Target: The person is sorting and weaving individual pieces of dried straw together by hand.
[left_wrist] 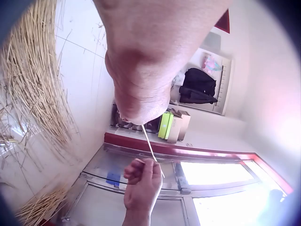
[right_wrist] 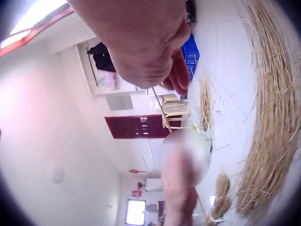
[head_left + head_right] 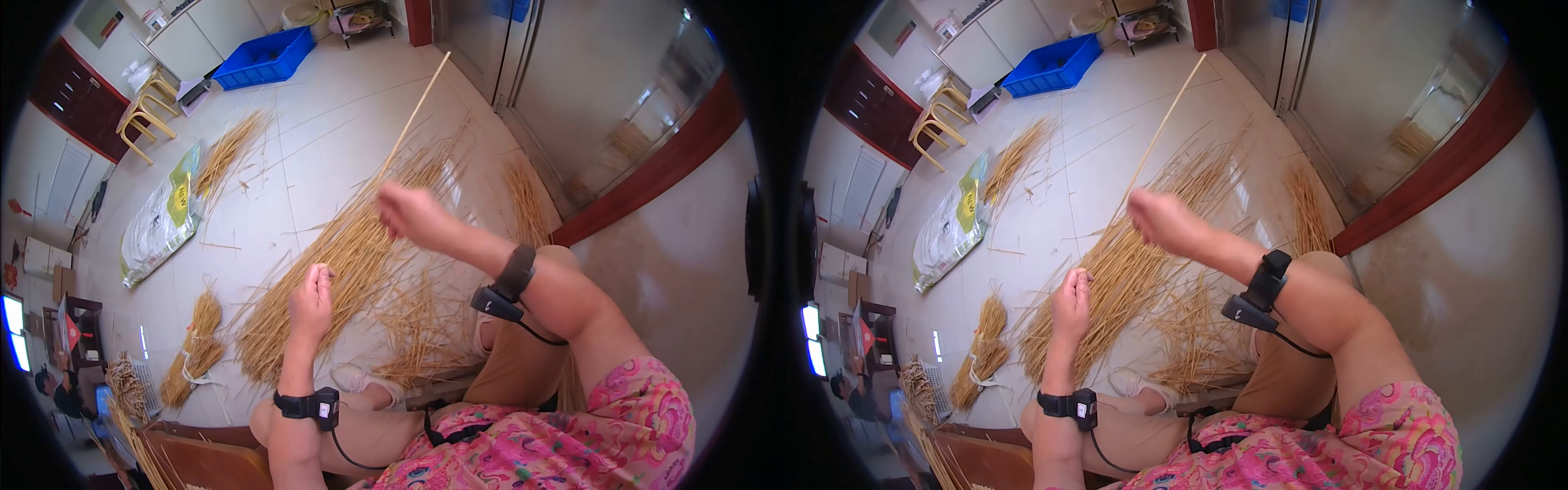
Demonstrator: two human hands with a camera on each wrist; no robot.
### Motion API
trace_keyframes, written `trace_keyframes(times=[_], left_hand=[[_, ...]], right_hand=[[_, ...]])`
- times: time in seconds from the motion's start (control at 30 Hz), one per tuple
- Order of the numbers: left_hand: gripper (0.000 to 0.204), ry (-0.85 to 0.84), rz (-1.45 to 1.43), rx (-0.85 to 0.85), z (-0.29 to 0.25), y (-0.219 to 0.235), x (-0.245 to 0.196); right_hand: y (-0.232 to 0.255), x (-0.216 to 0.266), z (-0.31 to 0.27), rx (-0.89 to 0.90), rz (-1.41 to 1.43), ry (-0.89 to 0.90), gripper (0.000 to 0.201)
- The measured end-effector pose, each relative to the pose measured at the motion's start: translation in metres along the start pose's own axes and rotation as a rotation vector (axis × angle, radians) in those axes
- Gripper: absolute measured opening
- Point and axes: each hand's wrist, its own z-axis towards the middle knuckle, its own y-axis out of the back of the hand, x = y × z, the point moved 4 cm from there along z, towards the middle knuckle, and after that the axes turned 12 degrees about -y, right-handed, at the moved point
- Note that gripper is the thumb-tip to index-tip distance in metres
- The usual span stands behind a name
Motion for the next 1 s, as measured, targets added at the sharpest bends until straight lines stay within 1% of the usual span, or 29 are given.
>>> trace_keyframes(times=[0.03,0.07,0.1,0.17,0.27,0.37,0.4,0.47,0.5,0.53,0.57,0.67,0.7,0.77,0.83,0.87,0.97,1.0], left_hand=[[0.016,-0.003,0.012,-0.01,0.001,0.0,0.002],[0.017,-0.006,0.023,-0.018,0.001,0.001,0.003],[0.016,0.009,0.02,-0.016,0.002,0.001,0.004],[0.016,0.04,0.014,-0.009,0.001,0.002,0.003],[0.015,0.1,-0.008,0.04,0.002,0.004,-0.002],[0.015,0.084,-0.074,0.04,0.002,-0.003,-0.005],[0.014,0.045,-0.086,0.036,0.001,-0.006,-0.007],[0.013,-0.032,-0.11,0.02,0.003,-0.014,-0.01],[0.012,-0.075,-0.073,-0.008,0.003,-0.015,-0.012],[0.011,-0.119,-0.034,-0.035,0.004,-0.015,-0.014],[0.01,-0.163,0.006,-0.062,0.005,-0.015,-0.015],[0.008,-0.174,0.189,-0.011,0.01,-0.01,-0.008],[0.009,-0.142,0.24,-0.034,0.009,-0.008,-0.002],[0.012,-0.082,0.341,-0.08,0.006,-0.008,0.013],[0.025,0.035,0.431,-0.075,0.001,-0.009,0.029],[0.032,0.093,0.475,-0.069,-0.003,-0.01,0.035],[0.053,0.39,0.381,-0.058,-0.013,-0.016,0.049],[0.057,0.378,0.368,0.005,-0.015,-0.019,0.048]], right_hand=[[-0.013,-0.001,-0.006,0.165,-0.163,0.038,0.007],[-0.029,-0.01,-0.012,0.33,-0.334,0.195,0.011],[-0.043,-0.014,-0.02,0.641,-0.442,0.026,0.021],[-0.054,-0.039,-0.045,0.738,-0.659,0.132,0.032],[-0.063,-0.041,-0.033,0.645,-0.735,0.147,0.037],[-0.059,-0.023,-0.024,0.491,-0.069,-0.246,0.033],[-0.06,-0.018,-0.024,0.428,0.107,-0.249,0.027],[-0.066,-0.022,-0.019,0.34,0.285,-0.25,0.024],[-0.067,-0.019,-0.018,0.298,0.372,-0.255,0.023],[-0.064,-0.017,-0.019,0.31,0.356,-0.278,0.02],[-0.058,-0.012,-0.016,0.258,0.382,-0.242,0.02],[-0.028,0.005,-0.003,0.085,0.45,-0.158,0.02],[-0.011,0.012,0.002,0.018,0.467,-0.144,0.021],[0.025,0.019,0.009,-0.194,0.498,-0.038,0.021],[0.059,0.025,0.01,-0.353,0.499,0.057,0.021],[0.072,0.027,0.008,-0.397,0.471,0.102,0.02],[0.11,0.04,0.001,-0.552,0.347,0.276,0.019],[0.123,0.045,-0.005,-0.621,0.284,0.349,0.018]])
